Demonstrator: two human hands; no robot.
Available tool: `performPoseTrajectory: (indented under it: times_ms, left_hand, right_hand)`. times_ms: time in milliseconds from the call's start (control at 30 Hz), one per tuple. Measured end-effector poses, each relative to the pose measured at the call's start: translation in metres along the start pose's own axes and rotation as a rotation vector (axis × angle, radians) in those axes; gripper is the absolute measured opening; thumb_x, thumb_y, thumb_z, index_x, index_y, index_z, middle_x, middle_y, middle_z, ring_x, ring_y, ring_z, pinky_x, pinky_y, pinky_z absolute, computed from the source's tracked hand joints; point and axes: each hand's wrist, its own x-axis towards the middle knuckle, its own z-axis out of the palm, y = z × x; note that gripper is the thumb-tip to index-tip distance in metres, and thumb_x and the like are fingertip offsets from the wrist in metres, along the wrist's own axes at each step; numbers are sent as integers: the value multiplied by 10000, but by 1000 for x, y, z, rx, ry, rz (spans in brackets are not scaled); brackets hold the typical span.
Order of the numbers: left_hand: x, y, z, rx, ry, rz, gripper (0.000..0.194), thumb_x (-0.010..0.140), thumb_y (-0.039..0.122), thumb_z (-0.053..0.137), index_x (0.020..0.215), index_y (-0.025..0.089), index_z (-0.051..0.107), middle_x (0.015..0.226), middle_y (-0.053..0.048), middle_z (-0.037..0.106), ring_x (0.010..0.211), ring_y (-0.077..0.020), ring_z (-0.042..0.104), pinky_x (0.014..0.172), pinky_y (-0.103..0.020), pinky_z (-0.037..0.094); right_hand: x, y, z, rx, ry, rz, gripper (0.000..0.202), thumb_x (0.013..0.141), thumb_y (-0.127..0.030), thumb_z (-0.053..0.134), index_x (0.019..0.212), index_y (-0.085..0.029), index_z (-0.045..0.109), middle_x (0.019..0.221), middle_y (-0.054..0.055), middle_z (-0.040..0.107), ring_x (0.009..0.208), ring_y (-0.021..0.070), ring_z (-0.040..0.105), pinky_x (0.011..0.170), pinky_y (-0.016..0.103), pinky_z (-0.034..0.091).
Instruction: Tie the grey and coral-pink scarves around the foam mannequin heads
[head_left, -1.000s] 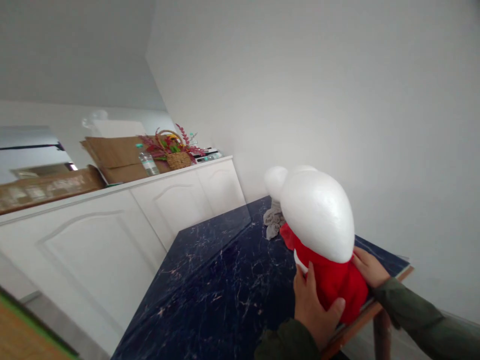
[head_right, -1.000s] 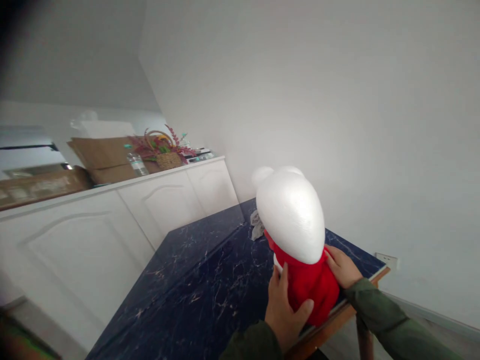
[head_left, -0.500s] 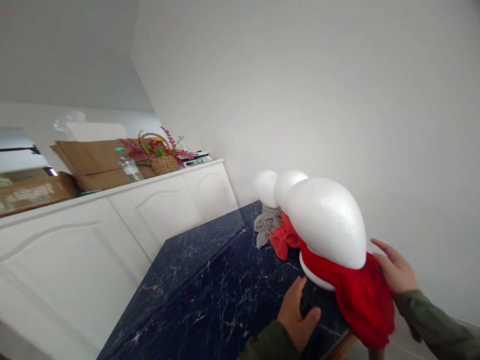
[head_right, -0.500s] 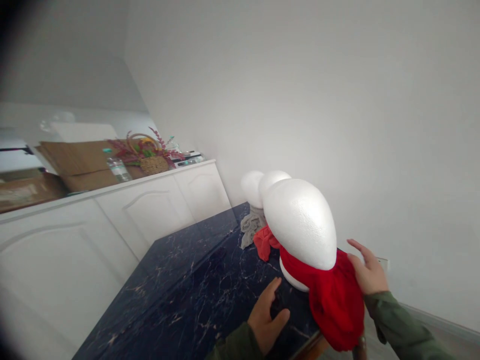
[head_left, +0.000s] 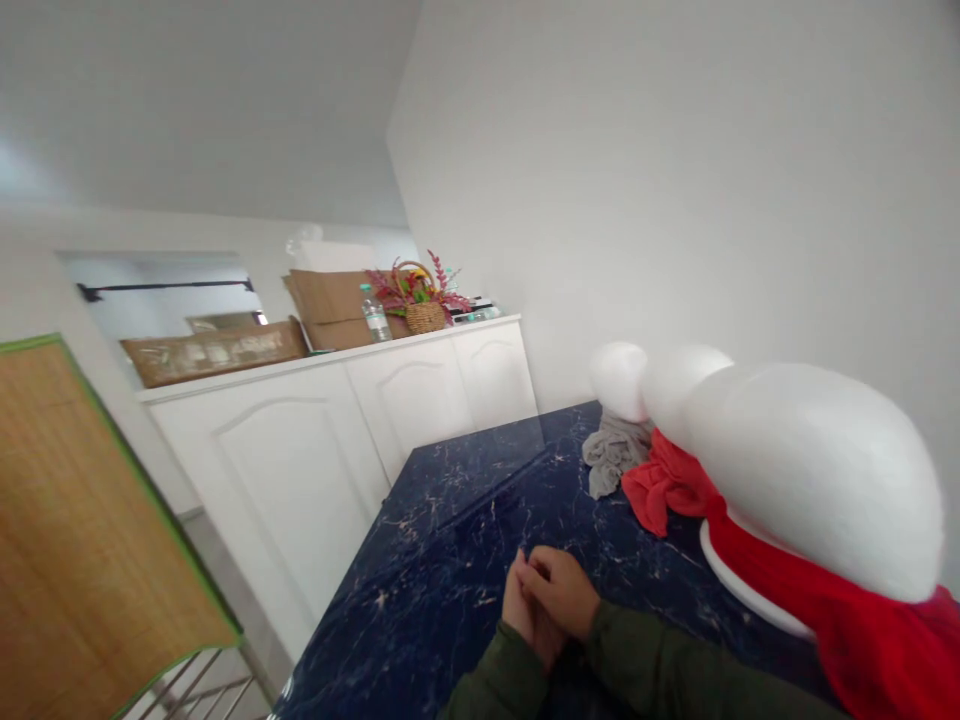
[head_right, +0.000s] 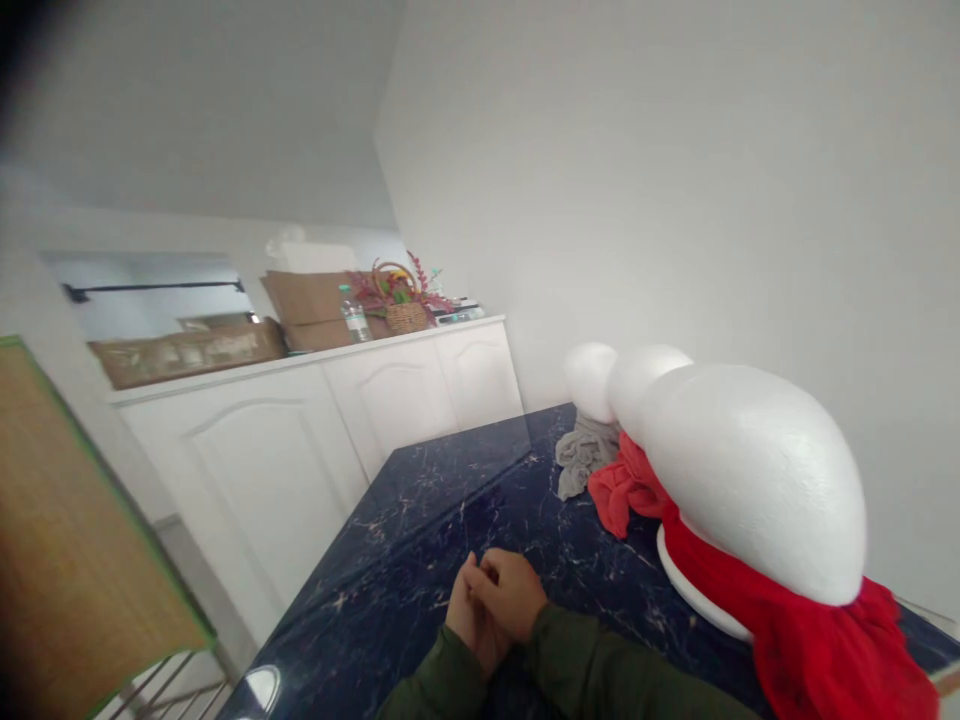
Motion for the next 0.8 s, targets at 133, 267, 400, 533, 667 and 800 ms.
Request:
performPoseTrajectory:
  times_ms: [133,267,400,533,667,800]
  left_hand:
    - [2,33,-13,-91,58,12,428,738,508,465,848,114,592,788,-104,645,888,-251,585,813,-375,416]
    - [5,40,-19,-93,91,30,405,731,490,487,821,108,587,763,-108,648,892,-262,585,806,-382,425]
    - [8,36,-18,-64,134,26,404,744,479,472,873,112,580,813,-110,653,907,-269,583,808,-402,427]
    - [9,38,-20,-48,100,-8,425,757,478,446,876,91,575,827,-123,649,935,-270,570,832,-412,419]
    - [9,37,-20,-68,91,24,403,767,452,450,921,98,564,838,-100,647,961,-244,559,866,-387,406]
    - [10,36,-21,-59,96,21,419,767,458,443,918,86,562,830,-108,645,969,-248,552,871,-391,402]
  right_hand:
    - [44,10,47,80,-21,4,384,853,-353,281,561,-162,441,565,-2,489,554,93,431,526,221,283]
    - [45,15,52,6,-68,-75,355,863,-304,270,613,-161,479,628,15,539,595,100,456,553,229,281]
    - [44,18,46,15,-104,-122,363,872,-280,251,611,-156,470,628,18,536,588,95,452,552,224,284]
    - [46,17,44,-27,-99,-115,328,860,-253,282,612,-156,473,644,19,539,602,98,446,568,230,278]
    - [46,16,44,-40,-110,-99,318,853,-246,289,615,-156,479,640,19,532,601,101,438,569,233,269]
    - [45,16,44,-37,-99,-105,316,849,-247,295,605,-156,474,635,18,531,598,101,431,565,233,260]
